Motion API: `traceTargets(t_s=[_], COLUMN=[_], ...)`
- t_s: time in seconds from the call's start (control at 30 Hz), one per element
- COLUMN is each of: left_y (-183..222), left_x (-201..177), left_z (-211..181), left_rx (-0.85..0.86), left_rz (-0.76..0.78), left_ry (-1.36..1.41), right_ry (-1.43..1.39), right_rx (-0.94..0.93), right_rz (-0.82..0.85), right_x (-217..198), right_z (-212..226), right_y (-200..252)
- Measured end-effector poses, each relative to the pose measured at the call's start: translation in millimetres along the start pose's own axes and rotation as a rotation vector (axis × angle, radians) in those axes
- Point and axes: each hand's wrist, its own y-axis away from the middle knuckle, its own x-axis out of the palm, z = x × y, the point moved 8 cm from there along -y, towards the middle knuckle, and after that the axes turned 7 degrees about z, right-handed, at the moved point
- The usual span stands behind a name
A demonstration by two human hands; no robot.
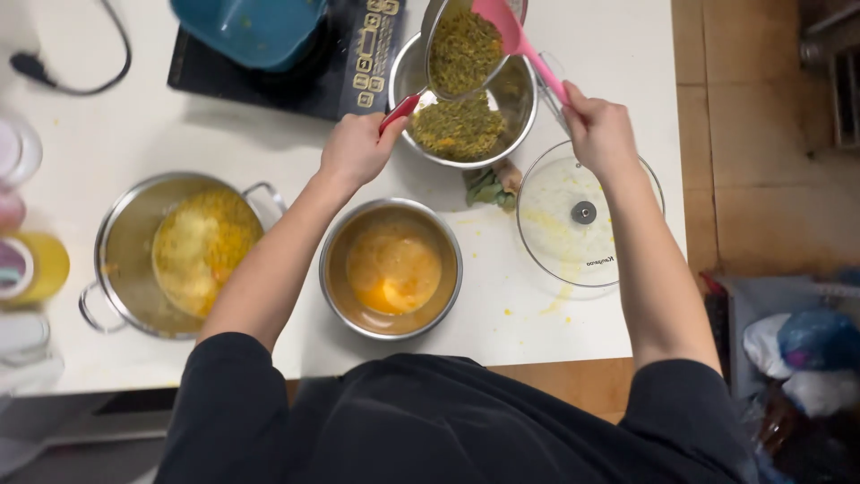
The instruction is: Strain passion fruit pulp through a fine-mesh sieve into a bowl, using a spatula to press the juice through.
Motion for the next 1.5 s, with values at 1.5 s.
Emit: traceTargets(t_s=[1.5], left_y=[-73], left_x=[15], left_z=[64], left_rx=[0.249], left_rz=[-0.018], left_ry=[-0.384], right_ry=[0.058], right_rx=[0.006], right_rz=[0.119], right_x=[49], right_z=[-31], right_y=[6])
